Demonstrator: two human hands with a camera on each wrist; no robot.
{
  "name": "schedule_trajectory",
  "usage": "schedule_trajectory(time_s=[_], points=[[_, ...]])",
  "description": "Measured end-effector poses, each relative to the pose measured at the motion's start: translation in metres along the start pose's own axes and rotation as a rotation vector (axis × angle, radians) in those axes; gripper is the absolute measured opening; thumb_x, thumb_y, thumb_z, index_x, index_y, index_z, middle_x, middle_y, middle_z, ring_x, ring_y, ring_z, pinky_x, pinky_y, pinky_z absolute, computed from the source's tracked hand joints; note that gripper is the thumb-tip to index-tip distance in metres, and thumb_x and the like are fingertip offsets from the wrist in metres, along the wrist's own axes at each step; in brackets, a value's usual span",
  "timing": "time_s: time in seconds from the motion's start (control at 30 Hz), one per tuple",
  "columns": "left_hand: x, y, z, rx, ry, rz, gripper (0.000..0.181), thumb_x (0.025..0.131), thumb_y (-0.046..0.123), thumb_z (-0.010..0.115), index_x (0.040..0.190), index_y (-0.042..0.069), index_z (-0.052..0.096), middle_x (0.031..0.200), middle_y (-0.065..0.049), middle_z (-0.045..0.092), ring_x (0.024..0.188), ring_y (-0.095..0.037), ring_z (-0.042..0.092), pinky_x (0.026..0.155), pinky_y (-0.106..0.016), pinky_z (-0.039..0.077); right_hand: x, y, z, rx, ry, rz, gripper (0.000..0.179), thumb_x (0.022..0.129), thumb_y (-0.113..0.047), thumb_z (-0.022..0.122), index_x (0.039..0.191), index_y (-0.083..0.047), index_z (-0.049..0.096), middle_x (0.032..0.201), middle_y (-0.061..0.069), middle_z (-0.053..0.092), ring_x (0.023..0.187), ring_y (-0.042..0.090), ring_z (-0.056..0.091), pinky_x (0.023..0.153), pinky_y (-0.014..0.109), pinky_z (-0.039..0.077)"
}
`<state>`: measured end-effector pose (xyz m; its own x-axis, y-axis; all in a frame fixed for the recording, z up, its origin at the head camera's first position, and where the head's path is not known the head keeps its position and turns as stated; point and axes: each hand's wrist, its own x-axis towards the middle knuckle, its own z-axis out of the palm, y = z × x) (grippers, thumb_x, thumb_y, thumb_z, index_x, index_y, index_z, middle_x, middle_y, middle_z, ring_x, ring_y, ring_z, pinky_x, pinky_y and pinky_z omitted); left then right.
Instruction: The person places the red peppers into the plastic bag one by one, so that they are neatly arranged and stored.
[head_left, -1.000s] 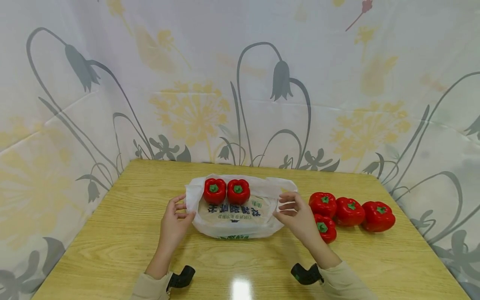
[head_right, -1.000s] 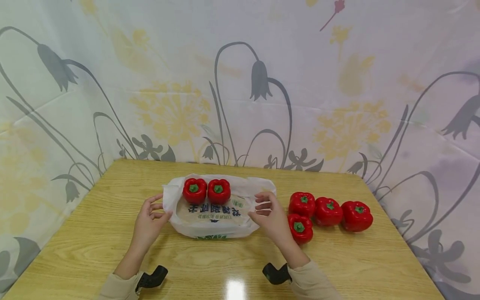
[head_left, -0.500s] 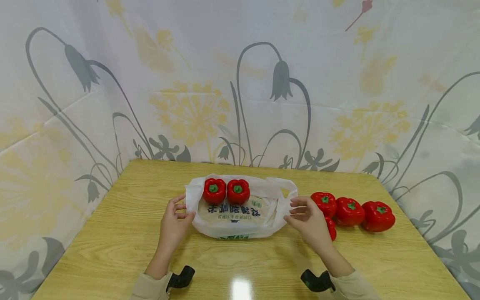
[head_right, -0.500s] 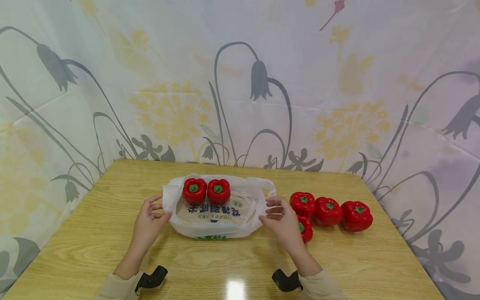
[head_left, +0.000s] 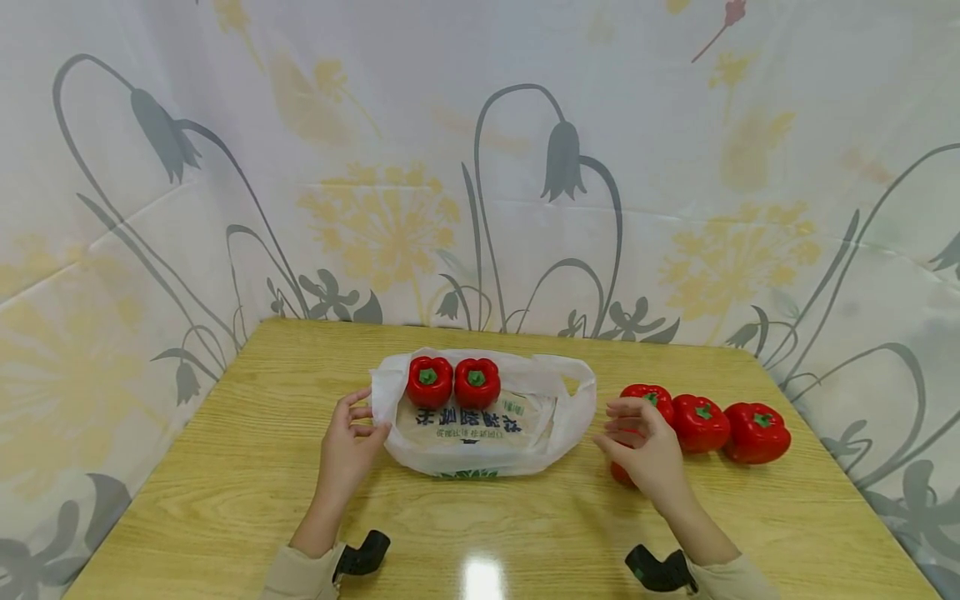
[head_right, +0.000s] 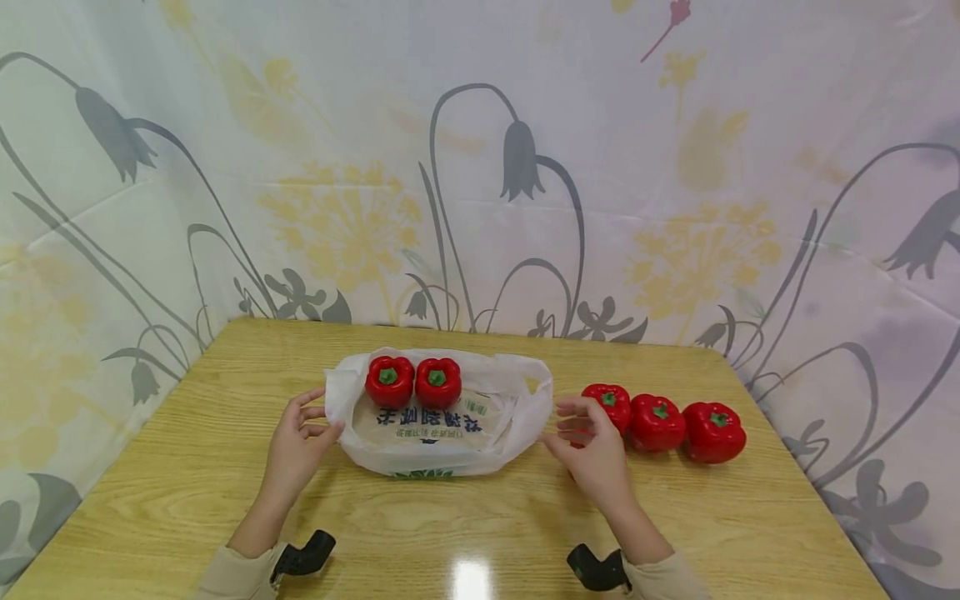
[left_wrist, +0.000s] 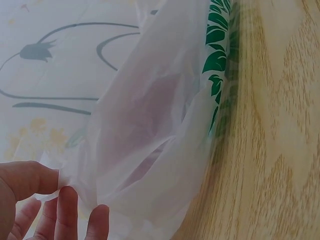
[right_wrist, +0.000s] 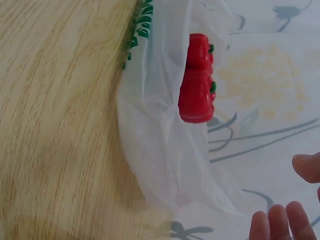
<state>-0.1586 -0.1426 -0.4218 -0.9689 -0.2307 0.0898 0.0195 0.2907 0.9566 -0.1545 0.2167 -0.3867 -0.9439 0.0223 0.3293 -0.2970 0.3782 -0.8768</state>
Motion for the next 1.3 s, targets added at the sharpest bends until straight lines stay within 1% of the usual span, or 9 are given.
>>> schedule_trajectory(time_s=[0.13, 0.33, 0.6, 0.83, 0.93, 1.17, 1.3], points=[[0.0, 0.0, 0.0, 0.006, 0.004, -0.001, 0.054, 0.085, 0.003, 0.065, 0.134, 0.008, 0.041, 0.111, -0.017, 0.052, 0.088, -0.028, 0.056, 0.062, -0.024, 0.047, -0.002, 0.001, -0.007, 0.003, 0.005, -0.014, 0.04, 0.074, 0.008, 0.073, 0.109, 0.004, 0.054, 0.099, 0.004, 0.058, 0.085, 0.015, 0.058, 0.072, 0.021, 0.05], [0.001, 0.0, 0.001, 0.014, 0.009, 0.002, 0.054, 0.085, 0.003, 0.065, 0.133, 0.007, 0.041, 0.11, -0.017, 0.052, 0.087, -0.027, 0.057, 0.062, -0.024, 0.047, -0.004, 0.002, -0.018, -0.025, 0.021, -0.025, 0.039, 0.073, 0.008, 0.073, 0.107, 0.005, 0.054, 0.095, -0.005, 0.058, 0.083, 0.018, 0.06, 0.071, 0.02, 0.05], [0.001, -0.001, 0.0, 0.013, 0.009, 0.003, 0.054, 0.085, 0.003, 0.065, 0.133, 0.008, 0.041, 0.11, -0.016, 0.052, 0.087, -0.027, 0.057, 0.062, -0.024, 0.047, -0.007, 0.01, -0.032, -0.069, 0.021, -0.012, 0.041, 0.075, 0.002, 0.075, 0.11, 0.006, 0.053, 0.099, -0.002, 0.059, 0.085, 0.011, 0.059, 0.072, 0.019, 0.05], [0.0, 0.0, 0.0, 0.017, 0.011, 0.005, 0.054, 0.085, 0.003, 0.065, 0.133, 0.008, 0.042, 0.11, -0.017, 0.053, 0.087, -0.027, 0.057, 0.063, -0.024, 0.047, -0.01, 0.017, -0.042, -0.146, 0.016, 0.009, 0.041, 0.075, -0.002, 0.076, 0.11, 0.003, 0.055, 0.1, -0.006, 0.058, 0.088, 0.008, 0.057, 0.075, 0.016, 0.047], [0.0, 0.0, 0.001, 0.022, 0.011, 0.007, 0.053, 0.085, 0.002, 0.065, 0.132, 0.007, 0.042, 0.11, -0.017, 0.053, 0.086, -0.027, 0.057, 0.062, -0.025, 0.047, -0.012, 0.019, -0.046, -0.175, 0.019, 0.0, 0.041, 0.075, -0.003, 0.077, 0.11, 0.003, 0.055, 0.101, -0.005, 0.058, 0.089, 0.006, 0.056, 0.076, 0.014, 0.046], [0.0, 0.002, 0.001, 0.019, 0.012, 0.007, 0.053, 0.084, 0.001, 0.065, 0.132, 0.007, 0.042, 0.109, -0.017, 0.053, 0.086, -0.028, 0.057, 0.063, -0.025, 0.047, -0.012, 0.028, -0.054, -0.26, 0.007, -0.009, 0.043, 0.075, -0.007, 0.077, 0.11, 0.003, 0.055, 0.107, 0.015, 0.057, 0.091, 0.002, 0.052, 0.077, 0.01, 0.043], [-0.001, 0.002, 0.001, 0.019, 0.014, 0.005, 0.053, 0.084, 0.002, 0.065, 0.132, 0.007, 0.042, 0.11, -0.017, 0.053, 0.086, -0.028, 0.057, 0.063, -0.024, 0.047, -0.012, 0.034, -0.056, -0.29, -0.005, 0.003, 0.047, 0.074, -0.008, 0.079, 0.112, 0.004, 0.054, 0.109, 0.017, 0.056, 0.092, 0.0, 0.05, 0.077, 0.009, 0.041]])
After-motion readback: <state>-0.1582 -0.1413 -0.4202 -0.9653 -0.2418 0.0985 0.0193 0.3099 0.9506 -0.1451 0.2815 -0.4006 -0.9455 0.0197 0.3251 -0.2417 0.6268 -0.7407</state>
